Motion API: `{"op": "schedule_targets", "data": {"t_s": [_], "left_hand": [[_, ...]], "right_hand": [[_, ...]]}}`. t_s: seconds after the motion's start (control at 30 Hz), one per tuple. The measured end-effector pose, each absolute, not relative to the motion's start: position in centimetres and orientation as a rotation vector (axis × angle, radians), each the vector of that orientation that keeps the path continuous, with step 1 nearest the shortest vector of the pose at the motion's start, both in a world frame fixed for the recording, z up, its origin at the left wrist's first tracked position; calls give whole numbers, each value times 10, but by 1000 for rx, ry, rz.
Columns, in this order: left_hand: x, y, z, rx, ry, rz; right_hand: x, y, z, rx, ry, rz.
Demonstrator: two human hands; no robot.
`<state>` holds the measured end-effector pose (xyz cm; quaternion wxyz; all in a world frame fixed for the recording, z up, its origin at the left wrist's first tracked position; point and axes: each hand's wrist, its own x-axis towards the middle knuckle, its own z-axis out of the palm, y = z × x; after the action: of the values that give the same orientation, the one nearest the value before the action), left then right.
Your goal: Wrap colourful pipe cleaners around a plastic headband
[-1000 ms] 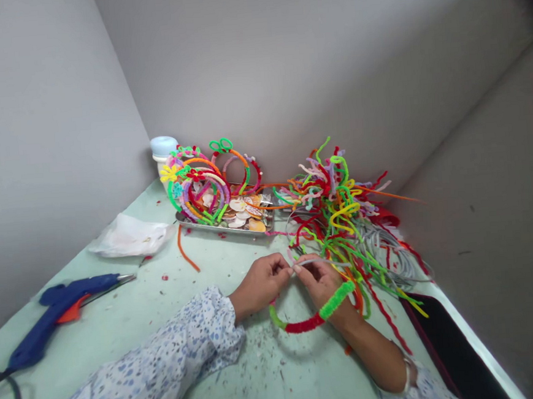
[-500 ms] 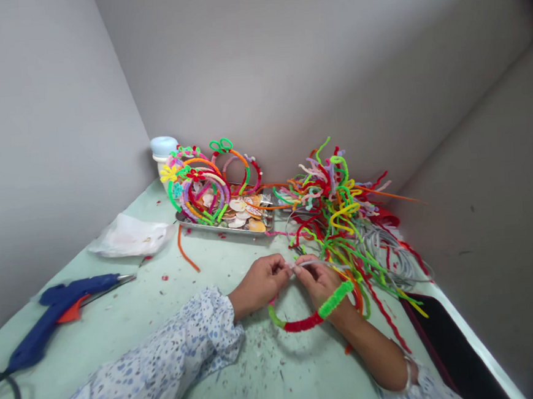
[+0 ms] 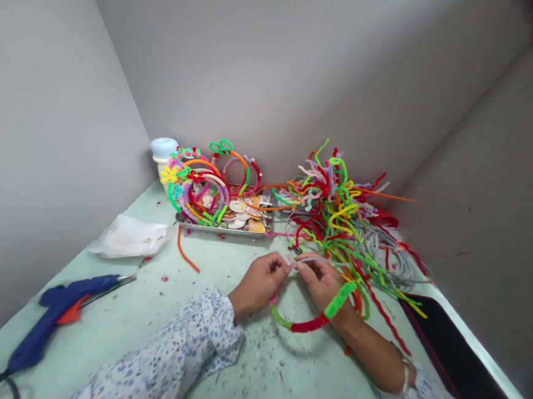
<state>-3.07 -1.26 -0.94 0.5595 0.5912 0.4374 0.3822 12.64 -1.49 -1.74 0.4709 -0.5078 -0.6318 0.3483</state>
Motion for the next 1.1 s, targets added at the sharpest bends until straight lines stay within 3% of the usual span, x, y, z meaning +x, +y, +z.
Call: {"op": "schedule_targets", "data": {"t_s": [1.1], "left_hand": [[-31, -13, -11, 1437, 1038, 916]], "right_hand": [[130, -14, -22, -1325, -1501, 561]]}}
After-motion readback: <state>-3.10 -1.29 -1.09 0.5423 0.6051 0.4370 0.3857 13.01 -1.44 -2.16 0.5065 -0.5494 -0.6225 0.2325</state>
